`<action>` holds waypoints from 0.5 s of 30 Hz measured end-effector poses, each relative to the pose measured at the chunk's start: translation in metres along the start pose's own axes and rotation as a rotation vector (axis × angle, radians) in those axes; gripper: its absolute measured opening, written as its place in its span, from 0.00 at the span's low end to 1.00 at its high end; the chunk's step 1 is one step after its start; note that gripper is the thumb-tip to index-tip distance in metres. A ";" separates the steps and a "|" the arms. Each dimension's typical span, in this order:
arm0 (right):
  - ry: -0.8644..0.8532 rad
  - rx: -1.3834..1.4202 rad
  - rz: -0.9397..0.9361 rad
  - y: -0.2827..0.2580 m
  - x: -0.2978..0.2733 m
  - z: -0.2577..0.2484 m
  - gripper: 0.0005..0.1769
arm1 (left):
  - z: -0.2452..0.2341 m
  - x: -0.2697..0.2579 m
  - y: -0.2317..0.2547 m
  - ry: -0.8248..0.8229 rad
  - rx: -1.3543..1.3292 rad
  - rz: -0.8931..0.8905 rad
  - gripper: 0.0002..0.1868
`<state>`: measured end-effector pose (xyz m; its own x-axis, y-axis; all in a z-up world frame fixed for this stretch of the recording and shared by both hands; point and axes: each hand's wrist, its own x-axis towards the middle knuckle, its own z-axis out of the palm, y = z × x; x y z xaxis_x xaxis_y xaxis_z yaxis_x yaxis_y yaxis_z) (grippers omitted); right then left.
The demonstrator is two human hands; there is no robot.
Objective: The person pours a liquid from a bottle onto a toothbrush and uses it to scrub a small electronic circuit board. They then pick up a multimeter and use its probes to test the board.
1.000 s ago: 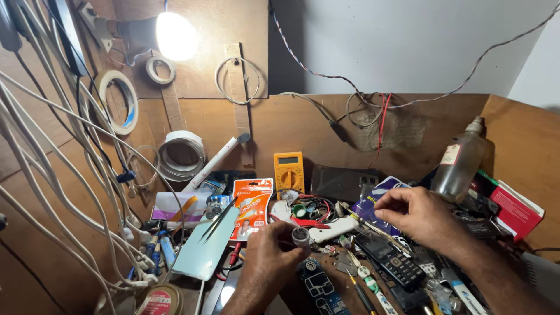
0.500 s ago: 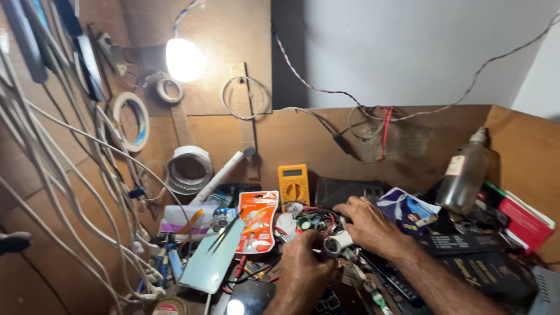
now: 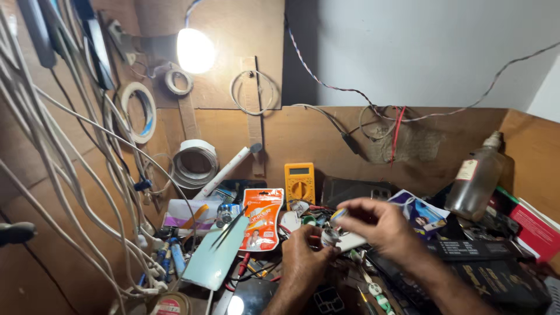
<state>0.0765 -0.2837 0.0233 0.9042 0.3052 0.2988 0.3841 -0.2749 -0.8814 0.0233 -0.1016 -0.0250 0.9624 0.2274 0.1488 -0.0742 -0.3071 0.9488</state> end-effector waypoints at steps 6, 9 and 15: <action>-0.039 0.000 -0.023 -0.001 -0.026 0.023 0.17 | 0.005 -0.003 -0.003 -0.025 -0.084 -0.001 0.17; -0.113 0.114 0.090 -0.004 -0.031 0.022 0.17 | 0.000 -0.004 -0.007 -0.029 -0.079 0.019 0.18; -0.139 -0.220 -0.007 -0.022 -0.036 0.016 0.23 | -0.002 -0.008 -0.006 -0.019 -0.063 0.200 0.17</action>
<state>0.0322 -0.2742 0.0257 0.8731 0.4256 0.2379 0.4350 -0.4597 -0.7742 0.0154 -0.0998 -0.0312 0.9315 0.1506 0.3311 -0.2796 -0.2857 0.9166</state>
